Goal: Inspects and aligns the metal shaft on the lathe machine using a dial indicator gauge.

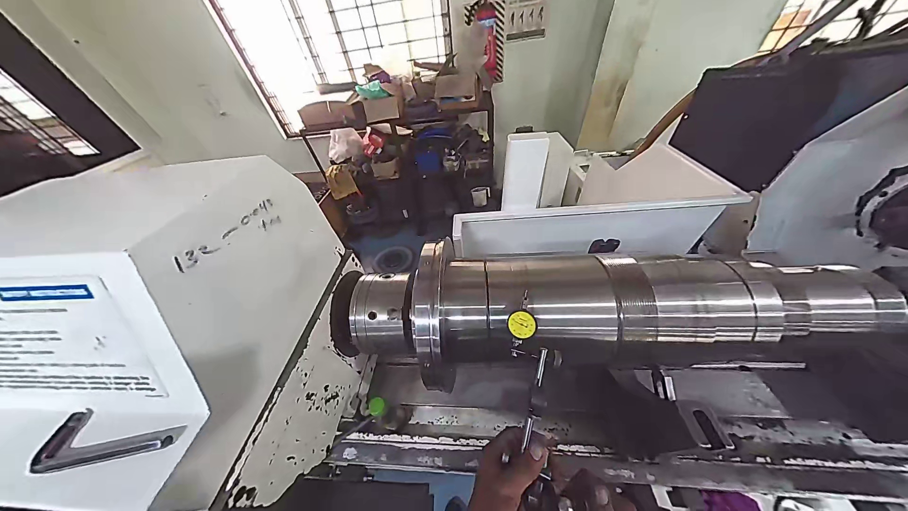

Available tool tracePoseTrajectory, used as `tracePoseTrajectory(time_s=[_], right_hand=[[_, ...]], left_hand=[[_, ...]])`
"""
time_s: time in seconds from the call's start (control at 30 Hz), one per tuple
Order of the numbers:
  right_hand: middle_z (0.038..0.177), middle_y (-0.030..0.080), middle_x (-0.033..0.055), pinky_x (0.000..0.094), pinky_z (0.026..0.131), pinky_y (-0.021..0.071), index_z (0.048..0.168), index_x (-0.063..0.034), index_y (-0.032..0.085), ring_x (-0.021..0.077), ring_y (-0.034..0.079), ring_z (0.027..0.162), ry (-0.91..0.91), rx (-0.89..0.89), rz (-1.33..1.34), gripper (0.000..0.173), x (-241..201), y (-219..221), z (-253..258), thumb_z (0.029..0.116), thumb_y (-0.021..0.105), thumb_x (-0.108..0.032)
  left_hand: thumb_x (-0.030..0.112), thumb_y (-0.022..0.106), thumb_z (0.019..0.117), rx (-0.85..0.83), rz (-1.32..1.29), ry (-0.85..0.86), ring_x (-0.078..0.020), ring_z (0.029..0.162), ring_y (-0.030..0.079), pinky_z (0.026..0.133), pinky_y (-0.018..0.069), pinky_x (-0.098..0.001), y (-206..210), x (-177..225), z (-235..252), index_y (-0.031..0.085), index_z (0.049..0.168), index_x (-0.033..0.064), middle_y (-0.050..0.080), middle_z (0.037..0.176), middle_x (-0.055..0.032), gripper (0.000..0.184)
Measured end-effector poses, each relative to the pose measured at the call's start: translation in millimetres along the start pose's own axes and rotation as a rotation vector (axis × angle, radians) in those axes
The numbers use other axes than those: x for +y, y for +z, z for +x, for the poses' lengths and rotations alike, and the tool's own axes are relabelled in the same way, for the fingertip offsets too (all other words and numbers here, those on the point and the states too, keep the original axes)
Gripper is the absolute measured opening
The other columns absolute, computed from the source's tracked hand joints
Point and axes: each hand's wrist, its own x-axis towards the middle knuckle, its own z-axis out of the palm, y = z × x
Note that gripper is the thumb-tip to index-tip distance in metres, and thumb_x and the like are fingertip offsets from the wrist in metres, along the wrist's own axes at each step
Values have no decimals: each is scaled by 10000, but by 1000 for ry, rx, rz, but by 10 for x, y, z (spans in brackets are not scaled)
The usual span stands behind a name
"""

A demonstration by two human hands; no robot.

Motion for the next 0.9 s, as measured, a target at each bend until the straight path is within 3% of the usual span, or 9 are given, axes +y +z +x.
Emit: tracePoseTrajectory(time_s=[0.13,0.2,0.3,0.43,0.57,0.7,0.9], right_hand=[[706,637,-84,222,562,536,921,-120,657,-6,587,601,23,44,61,598,99,-75,36,1079,303,-576],[744,664,-100,217,613,557,920,-133,668,-14,617,653,47,82,53,578,89,-117,66,1088,309,-553],[743,678,-127,208,613,561,887,-159,673,-17,627,645,76,120,80,530,67,-154,111,1109,310,-475],[729,667,-125,195,628,554,858,-146,655,-21,623,650,75,125,82,519,52,-177,145,1121,285,-398],[704,643,-131,189,620,537,852,-127,650,-38,596,631,96,116,80,508,60,-150,114,1122,297,-372],[692,631,-82,199,618,533,843,-24,637,-27,586,621,184,115,69,460,-135,-117,119,1091,287,-190],[680,644,-59,209,606,546,839,-3,643,-7,605,608,151,110,39,460,-108,-122,116,1088,299,-179]], left_hand=[[175,785,850,232,308,404,-89,960,684,818,591,-250,104,36,-3,594,1212,-58,695,1082,-65,471],[210,825,818,284,477,579,-90,1014,655,852,565,-241,108,97,33,631,1151,-15,682,1076,-53,446],[200,824,822,314,676,718,-69,940,639,824,535,-222,139,211,106,667,980,70,680,934,2,257],[167,766,847,340,779,775,-60,827,633,748,531,-202,187,257,181,659,857,97,655,818,29,129],[175,754,844,386,826,758,-62,843,627,759,519,-200,239,257,154,668,852,81,652,822,15,128],[221,750,850,427,908,796,-61,834,620,747,503,-191,266,227,182,670,862,80,650,813,8,163],[159,712,874,357,836,817,-45,793,612,715,509,-168,263,236,210,686,838,43,638,781,3,124]])
